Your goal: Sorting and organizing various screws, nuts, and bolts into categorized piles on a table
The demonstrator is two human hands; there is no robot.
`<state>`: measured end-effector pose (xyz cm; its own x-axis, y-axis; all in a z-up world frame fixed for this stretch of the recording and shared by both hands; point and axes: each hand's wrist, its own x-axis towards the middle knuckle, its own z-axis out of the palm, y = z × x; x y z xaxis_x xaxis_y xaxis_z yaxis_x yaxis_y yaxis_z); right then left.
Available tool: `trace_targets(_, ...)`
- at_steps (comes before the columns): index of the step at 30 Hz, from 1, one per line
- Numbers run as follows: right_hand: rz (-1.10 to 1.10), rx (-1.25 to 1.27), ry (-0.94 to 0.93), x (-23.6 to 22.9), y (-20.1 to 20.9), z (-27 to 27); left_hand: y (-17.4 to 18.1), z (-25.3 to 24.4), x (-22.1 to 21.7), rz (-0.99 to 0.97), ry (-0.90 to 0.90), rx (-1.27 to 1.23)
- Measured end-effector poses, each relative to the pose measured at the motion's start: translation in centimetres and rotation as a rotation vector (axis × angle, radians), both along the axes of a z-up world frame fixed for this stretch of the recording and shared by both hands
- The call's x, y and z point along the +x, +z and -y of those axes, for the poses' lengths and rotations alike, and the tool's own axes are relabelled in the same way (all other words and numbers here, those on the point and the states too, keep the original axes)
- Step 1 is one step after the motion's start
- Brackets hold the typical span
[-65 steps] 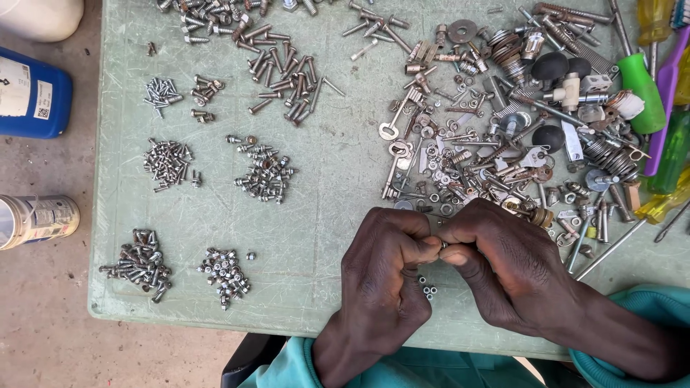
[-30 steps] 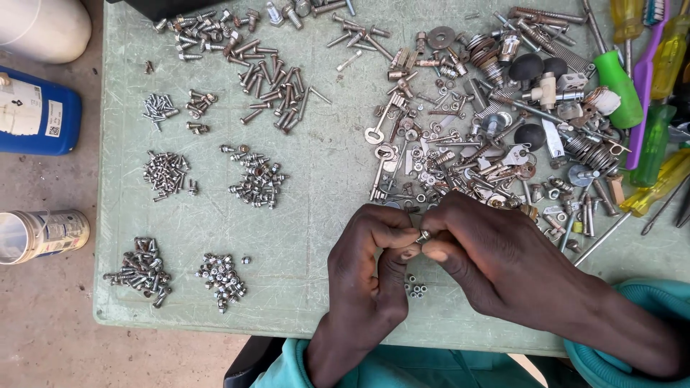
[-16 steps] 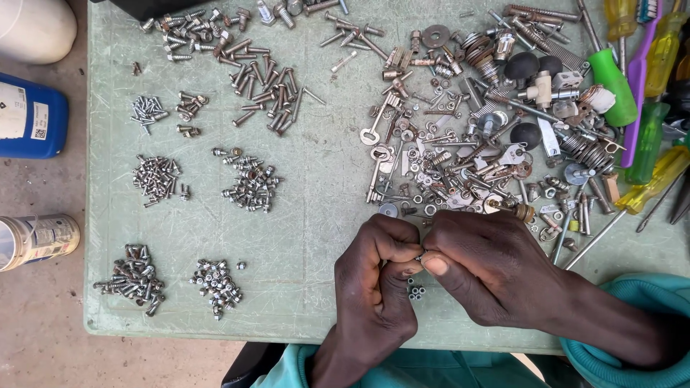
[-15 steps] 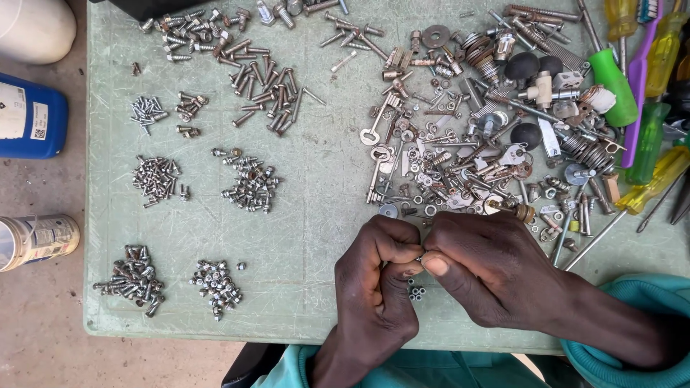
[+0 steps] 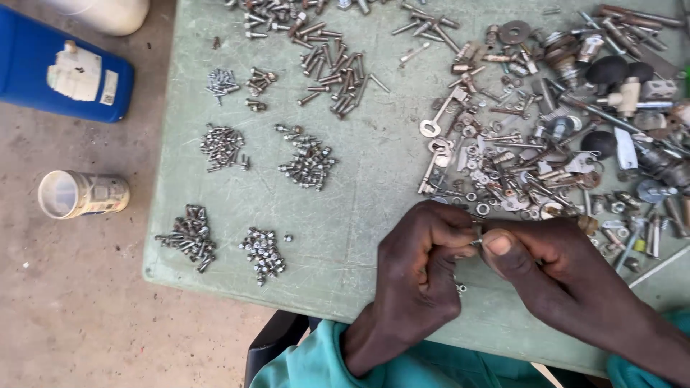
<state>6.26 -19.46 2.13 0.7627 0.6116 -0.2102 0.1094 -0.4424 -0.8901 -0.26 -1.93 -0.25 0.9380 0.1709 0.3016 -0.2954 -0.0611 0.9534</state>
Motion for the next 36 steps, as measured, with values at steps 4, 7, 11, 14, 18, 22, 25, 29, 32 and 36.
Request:
trace_targets(4,0.189,-0.171,0.094,1.7,1.8,0.4,-0.9,0.3,-0.1,-0.126,-0.009,-0.185)
trace_targets(7,0.258,-0.145,0.097,1.7,1.9,0.6,-1.3,0.2,-0.3,-0.161,-0.020,-0.259)
trace_targets(11,0.370,-0.072,0.166,1.2,1.5,0.0,-1.6,0.3,-0.4,-0.162,-0.042,-0.273)
trace_targets(14,0.595,-0.023,0.222,1.3,0.9,0.0,-1.7,0.3,-0.5,-0.176,-0.064,-0.246)
trace_targets(18,0.753,-0.041,0.368,1.7,1.0,0.0,-0.5,-0.5,-0.4,-0.197,-0.130,-0.254)
trace_targets(22,0.793,-0.040,0.447,1.7,1.0,0.0,-0.2,-1.5,-0.9,-0.361,-0.273,-0.328)
trace_targets(25,0.795,-0.111,0.435,1.4,0.9,0.0,0.4,-2.1,-0.8,-0.441,-0.296,-0.223)
trace_targets(29,0.767,-0.115,0.497,0.8,0.6,-0.1,0.4,-2.4,-1.2,-0.474,-0.332,-0.131)
trace_targets(32,0.745,-0.131,0.500,0.4,0.4,-0.2,-0.3,-1.6,-1.9,-0.428,-0.251,-0.192)
trace_targets(36,0.631,-0.041,0.411,-0.5,0.4,-0.6,0.0,-1.0,-2.5,-0.335,-0.182,-0.228)
